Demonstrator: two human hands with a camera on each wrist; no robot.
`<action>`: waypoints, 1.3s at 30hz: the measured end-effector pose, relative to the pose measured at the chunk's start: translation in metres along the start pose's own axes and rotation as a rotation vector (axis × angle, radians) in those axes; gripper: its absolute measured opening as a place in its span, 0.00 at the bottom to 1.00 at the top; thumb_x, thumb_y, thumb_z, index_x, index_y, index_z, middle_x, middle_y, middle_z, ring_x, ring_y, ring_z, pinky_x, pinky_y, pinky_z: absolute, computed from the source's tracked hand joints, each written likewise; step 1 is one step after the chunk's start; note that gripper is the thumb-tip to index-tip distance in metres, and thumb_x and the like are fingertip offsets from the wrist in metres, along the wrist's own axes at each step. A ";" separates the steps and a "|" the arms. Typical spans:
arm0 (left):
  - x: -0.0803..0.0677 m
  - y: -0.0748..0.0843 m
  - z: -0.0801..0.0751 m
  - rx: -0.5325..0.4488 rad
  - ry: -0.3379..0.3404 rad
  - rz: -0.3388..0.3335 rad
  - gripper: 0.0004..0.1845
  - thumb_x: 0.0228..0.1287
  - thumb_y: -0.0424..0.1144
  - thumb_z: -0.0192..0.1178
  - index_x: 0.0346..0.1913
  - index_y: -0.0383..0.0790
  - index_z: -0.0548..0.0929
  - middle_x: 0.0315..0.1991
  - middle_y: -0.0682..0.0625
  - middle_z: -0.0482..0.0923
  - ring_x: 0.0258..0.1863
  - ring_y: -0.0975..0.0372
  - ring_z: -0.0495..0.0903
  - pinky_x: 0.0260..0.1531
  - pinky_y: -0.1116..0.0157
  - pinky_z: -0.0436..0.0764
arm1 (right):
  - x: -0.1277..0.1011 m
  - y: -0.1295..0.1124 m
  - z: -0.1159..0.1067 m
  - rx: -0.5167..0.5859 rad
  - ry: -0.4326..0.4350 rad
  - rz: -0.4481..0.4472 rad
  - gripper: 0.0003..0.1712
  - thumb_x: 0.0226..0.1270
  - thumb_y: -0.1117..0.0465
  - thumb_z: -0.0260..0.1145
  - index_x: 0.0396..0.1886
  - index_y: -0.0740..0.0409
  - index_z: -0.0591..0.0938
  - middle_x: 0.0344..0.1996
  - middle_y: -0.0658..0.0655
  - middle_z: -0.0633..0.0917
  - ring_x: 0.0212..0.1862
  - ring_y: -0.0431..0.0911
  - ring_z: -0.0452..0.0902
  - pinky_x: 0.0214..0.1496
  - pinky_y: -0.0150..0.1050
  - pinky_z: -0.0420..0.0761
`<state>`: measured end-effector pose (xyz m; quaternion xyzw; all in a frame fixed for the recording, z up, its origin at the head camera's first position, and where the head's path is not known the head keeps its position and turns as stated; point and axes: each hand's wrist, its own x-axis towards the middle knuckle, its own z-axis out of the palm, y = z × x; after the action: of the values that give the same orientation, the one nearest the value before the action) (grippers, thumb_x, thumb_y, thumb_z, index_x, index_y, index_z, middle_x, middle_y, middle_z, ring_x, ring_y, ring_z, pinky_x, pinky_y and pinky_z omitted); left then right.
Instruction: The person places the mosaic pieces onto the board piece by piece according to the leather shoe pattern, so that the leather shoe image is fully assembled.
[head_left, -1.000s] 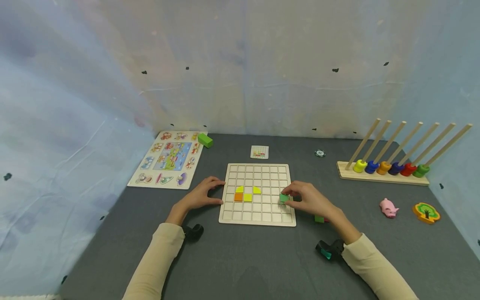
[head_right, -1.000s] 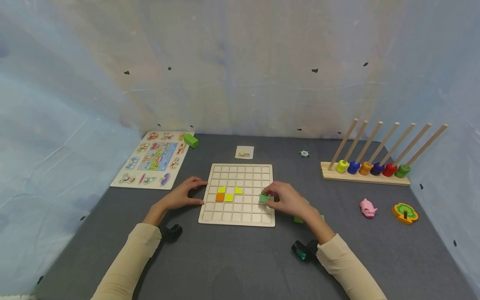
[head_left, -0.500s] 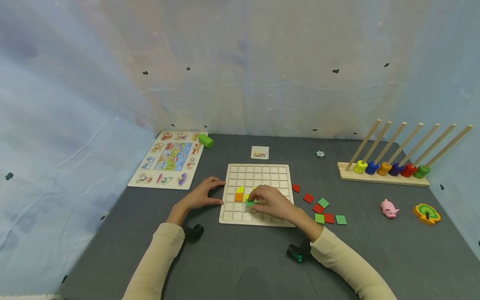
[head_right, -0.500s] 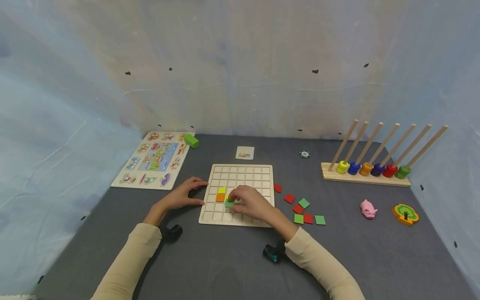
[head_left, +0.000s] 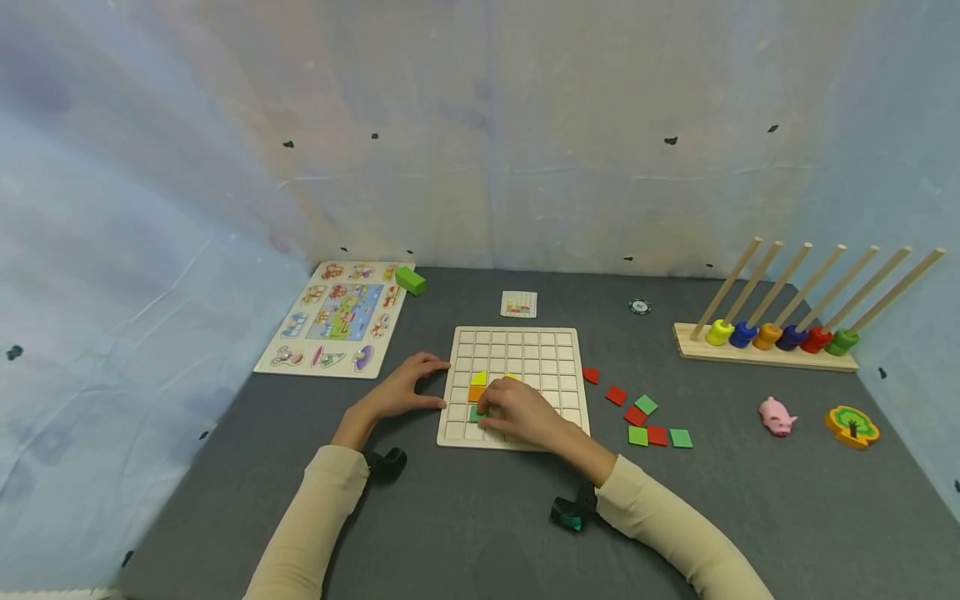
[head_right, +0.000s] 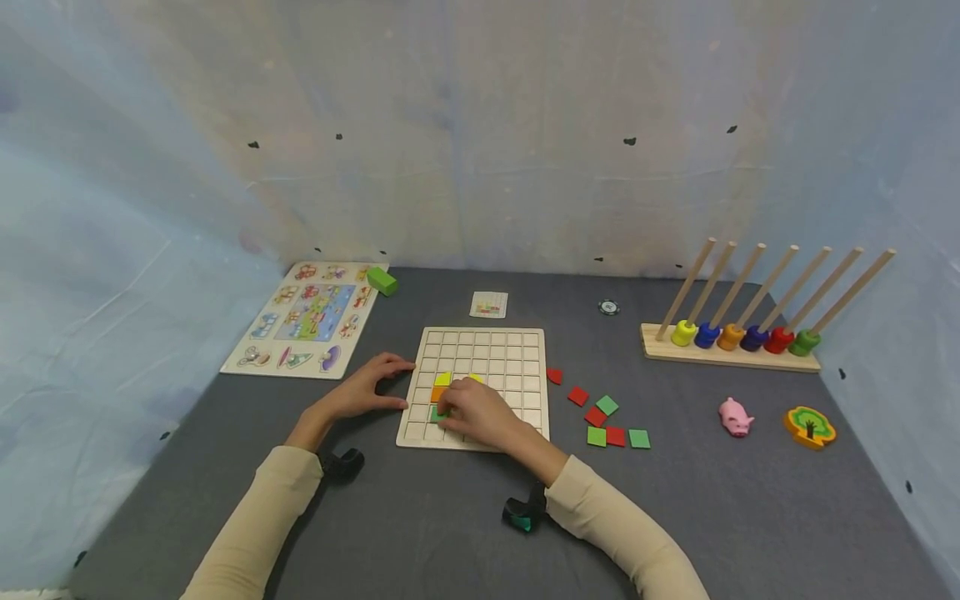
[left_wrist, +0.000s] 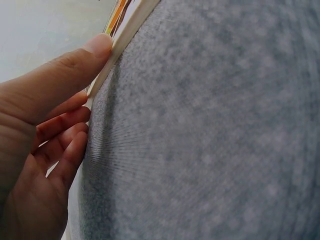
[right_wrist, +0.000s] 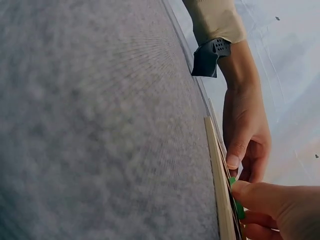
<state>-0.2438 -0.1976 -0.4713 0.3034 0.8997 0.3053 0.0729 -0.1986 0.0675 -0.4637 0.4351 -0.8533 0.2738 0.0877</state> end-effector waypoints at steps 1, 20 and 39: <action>0.000 0.000 0.000 0.001 -0.001 0.000 0.36 0.52 0.49 0.69 0.64 0.40 0.71 0.56 0.44 0.66 0.57 0.53 0.65 0.59 0.50 0.64 | 0.000 0.000 0.000 -0.015 0.003 -0.002 0.06 0.55 0.56 0.72 0.31 0.52 0.85 0.33 0.47 0.81 0.38 0.40 0.74 0.44 0.35 0.74; 0.000 0.000 0.001 0.004 0.006 0.011 0.36 0.52 0.48 0.70 0.63 0.40 0.71 0.56 0.44 0.67 0.56 0.53 0.66 0.58 0.50 0.64 | 0.005 0.000 0.001 -0.053 0.030 -0.069 0.03 0.56 0.60 0.71 0.30 0.52 0.85 0.34 0.50 0.81 0.39 0.42 0.74 0.43 0.36 0.75; 0.000 0.000 0.001 0.010 0.004 -0.007 0.37 0.52 0.51 0.69 0.64 0.41 0.71 0.56 0.45 0.66 0.56 0.53 0.65 0.58 0.50 0.64 | -0.027 0.021 -0.057 0.068 -0.013 0.077 0.11 0.60 0.60 0.67 0.43 0.57 0.82 0.41 0.51 0.81 0.41 0.45 0.76 0.44 0.39 0.76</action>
<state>-0.2436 -0.1973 -0.4718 0.3003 0.9023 0.3011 0.0706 -0.2037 0.1273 -0.4349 0.4065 -0.8602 0.3028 0.0568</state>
